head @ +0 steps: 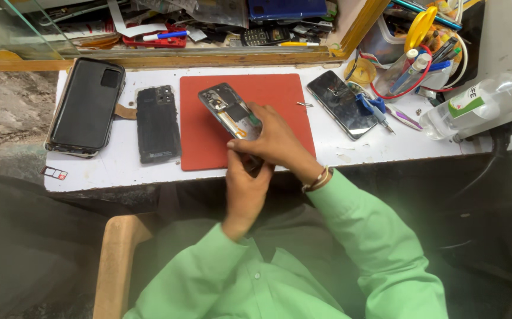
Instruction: The person removes a battery from a disassembled smartphone, cleans the interior with a brush, and applies adhesive to the phone's frame and a separate back cover. The person then places the back cover aside and continues applying adhesive to the frame.
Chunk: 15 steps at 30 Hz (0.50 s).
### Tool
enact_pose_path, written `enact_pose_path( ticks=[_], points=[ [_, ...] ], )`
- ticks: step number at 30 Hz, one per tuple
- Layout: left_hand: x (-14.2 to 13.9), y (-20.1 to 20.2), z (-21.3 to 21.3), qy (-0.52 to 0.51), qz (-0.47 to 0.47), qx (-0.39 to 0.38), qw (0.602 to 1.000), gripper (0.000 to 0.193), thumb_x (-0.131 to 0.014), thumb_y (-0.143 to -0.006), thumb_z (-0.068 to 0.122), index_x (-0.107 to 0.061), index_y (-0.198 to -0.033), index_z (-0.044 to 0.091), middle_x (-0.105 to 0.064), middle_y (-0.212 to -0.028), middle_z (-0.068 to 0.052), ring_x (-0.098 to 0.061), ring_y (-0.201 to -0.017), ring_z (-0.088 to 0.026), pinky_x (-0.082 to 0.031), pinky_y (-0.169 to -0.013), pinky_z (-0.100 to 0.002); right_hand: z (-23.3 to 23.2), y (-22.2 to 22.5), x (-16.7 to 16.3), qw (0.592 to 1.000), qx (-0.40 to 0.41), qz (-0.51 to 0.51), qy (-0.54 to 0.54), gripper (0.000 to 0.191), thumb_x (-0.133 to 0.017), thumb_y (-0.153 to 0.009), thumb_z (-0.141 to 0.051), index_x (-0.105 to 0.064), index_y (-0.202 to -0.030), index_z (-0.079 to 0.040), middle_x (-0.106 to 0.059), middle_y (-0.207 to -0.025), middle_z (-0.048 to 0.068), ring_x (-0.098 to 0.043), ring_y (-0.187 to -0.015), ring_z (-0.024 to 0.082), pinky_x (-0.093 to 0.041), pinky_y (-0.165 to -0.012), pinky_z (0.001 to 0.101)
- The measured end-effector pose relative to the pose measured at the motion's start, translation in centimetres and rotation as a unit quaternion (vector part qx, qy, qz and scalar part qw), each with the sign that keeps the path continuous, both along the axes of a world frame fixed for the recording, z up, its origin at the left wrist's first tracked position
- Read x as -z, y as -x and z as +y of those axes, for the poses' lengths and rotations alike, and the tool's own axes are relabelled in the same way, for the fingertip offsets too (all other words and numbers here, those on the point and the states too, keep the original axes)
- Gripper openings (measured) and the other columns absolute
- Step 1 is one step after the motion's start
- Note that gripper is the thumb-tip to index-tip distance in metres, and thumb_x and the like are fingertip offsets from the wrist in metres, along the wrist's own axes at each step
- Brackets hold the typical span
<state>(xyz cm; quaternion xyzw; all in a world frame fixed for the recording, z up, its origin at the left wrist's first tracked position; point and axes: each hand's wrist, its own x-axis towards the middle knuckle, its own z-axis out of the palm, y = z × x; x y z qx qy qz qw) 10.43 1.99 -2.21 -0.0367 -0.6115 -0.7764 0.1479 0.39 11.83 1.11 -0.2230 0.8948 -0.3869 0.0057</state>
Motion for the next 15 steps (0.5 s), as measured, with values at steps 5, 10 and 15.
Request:
enact_pose_path(
  ticks=[5,10,15],
  points=[
    [-1.9,-0.9,-7.7,0.323,-0.229,0.069,0.916,0.035,-0.086,-0.085,0.034,-0.075,-0.094,0.002,-0.080,-0.090,-0.016,-0.068,-0.079,-0.019,-0.055,-0.072,-0.035,2.6,2.9,-0.3,0.982,-0.162,0.084,-0.038,0.112,-0.088,-0.064,-0.034,-0.036,-0.158,-0.003,-0.060,-0.143,0.020,-0.054,-0.133,0.037,-0.039,-0.115,0.0460],
    [-1.8,3.2,-12.0,0.466,0.099,-0.073,0.876,0.073,-0.091,-0.070,0.033,-0.061,-0.129,0.003,-0.063,-0.130,-0.022,-0.059,-0.118,-0.037,-0.047,-0.099,-0.045,3.3,3.8,-0.4,0.965,-0.226,0.100,-0.091,0.104,-0.089,-0.070,-0.031,-0.037,-0.157,-0.007,-0.053,-0.150,0.020,-0.047,-0.137,0.040,-0.035,-0.115,0.0477],
    [-0.4,5.2,-13.1,0.550,0.106,-0.019,0.828,0.089,-0.089,-0.071,0.038,-0.051,-0.144,0.005,-0.053,-0.148,-0.021,-0.048,-0.139,-0.038,-0.032,-0.116,-0.051,6.8,3.6,1.6,0.965,-0.139,0.214,-0.055,0.070,-0.086,-0.083,-0.022,-0.054,-0.143,-0.006,-0.059,-0.141,0.018,-0.054,-0.131,0.037,-0.040,-0.110,0.0461]
  ],
)
